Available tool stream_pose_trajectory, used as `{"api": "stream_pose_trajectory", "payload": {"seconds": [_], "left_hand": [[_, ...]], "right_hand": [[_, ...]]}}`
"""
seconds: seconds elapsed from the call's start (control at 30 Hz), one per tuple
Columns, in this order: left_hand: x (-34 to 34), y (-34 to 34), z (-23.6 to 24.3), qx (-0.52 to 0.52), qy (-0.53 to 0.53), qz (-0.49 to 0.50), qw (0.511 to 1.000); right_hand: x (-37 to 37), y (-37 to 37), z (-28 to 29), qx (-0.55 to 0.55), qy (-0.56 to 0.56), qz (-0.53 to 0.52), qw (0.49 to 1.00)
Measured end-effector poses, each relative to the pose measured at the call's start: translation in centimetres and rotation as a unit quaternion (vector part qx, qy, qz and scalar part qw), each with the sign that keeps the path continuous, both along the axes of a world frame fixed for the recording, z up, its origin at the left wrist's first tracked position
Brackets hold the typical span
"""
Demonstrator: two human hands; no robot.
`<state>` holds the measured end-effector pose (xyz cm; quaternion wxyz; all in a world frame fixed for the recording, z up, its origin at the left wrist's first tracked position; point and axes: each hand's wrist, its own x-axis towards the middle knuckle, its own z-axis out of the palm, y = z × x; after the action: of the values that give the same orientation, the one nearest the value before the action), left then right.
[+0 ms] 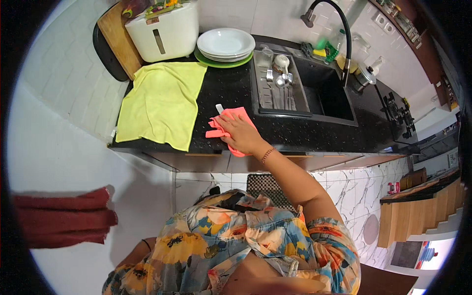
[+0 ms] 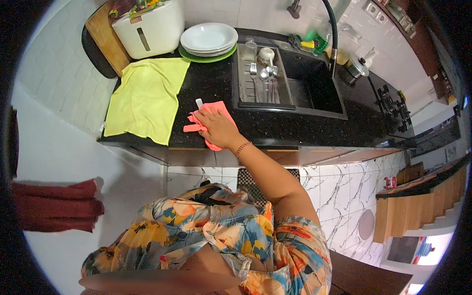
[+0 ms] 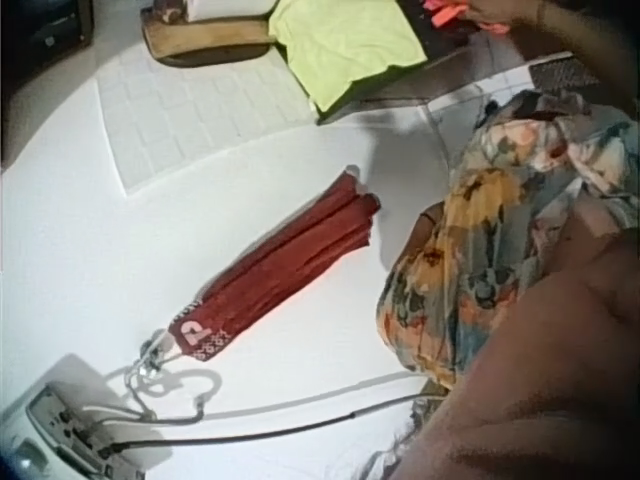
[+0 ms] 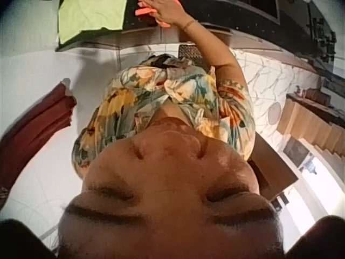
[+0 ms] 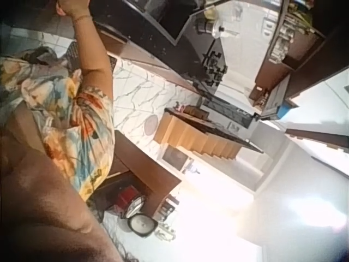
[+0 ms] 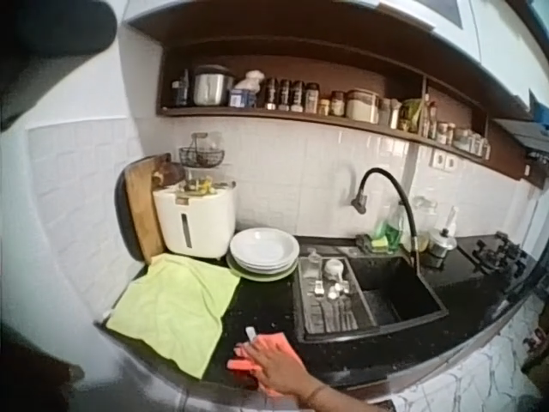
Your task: Wiping kitchen counters, stovetop surface, and lower cabinet doors with a pink cloth.
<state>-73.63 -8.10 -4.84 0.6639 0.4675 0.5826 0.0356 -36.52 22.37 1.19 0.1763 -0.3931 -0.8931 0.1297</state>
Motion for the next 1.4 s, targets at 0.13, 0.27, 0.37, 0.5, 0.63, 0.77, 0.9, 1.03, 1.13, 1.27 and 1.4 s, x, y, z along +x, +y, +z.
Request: {"api": "stream_pose_trajectory", "payload": {"seconds": [0.13, 0.27, 0.37, 0.5, 0.63, 0.77, 0.9, 1.03, 1.13, 1.27, 1.4], "left_hand": [[-1.5, 2.8, 1.9, 0.022, -0.021, 0.015, 0.999], [-1.5, 6.6, 3.0, 0.052, -0.049, 0.027, 0.997], [-1.2, 9.4, 4.3, 0.074, -0.07, 0.024, 0.994], [-0.8, 14.1, 6.3, 0.103, -0.099, 0.0, 0.99], [-0.2, 17.1, 8.3, 0.115, -0.129, -0.012, 0.985], [1.5, 20.1, 12.0, 0.168, -0.201, -0.018, 0.965], [7.6, 25.8, 13.4, 0.312, -0.132, -0.007, 0.941], [12.2, 28.7, 11.1, 0.597, -0.003, -0.037, 0.802], [14.1, 28.4, 9.7, 0.606, -0.004, -0.018, 0.795], [16.8, 27.9, 8.2, 0.577, -0.011, -0.023, 0.817], [21.1, 27.6, 8.4, 0.559, 0.034, -0.045, 0.827]], "right_hand": [[-2.3, 4.4, -0.3, 0.005, -0.008, -0.008, 1.0], [-2.4, 9.2, -0.7, -0.002, 0.045, -0.08, 0.996], [-1.9, 13.4, 0.0, 0.024, 0.02, -0.164, 0.986], [-1.9, 16.2, -1.7, 0.072, 0.001, -0.241, 0.968], [-4.4, 11.2, -1.2, 0.078, -0.009, -0.151, 0.985], [-4.2, 10.8, -1.3, 0.088, 0.004, -0.116, 0.989], [-2.8, 15.4, -0.9, 0.043, 0.019, -0.171, 0.984], [-3.3, 12.0, -0.2, 0.016, 0.029, -0.124, 0.992], [-2.1, 5.2, 0.7, 0.032, 0.076, -0.022, 0.996], [3.4, -1.5, 1.2, -0.028, 0.056, 0.0, 0.998], [12.8, -4.3, 1.7, -0.022, 0.069, -0.066, 0.995]]}}
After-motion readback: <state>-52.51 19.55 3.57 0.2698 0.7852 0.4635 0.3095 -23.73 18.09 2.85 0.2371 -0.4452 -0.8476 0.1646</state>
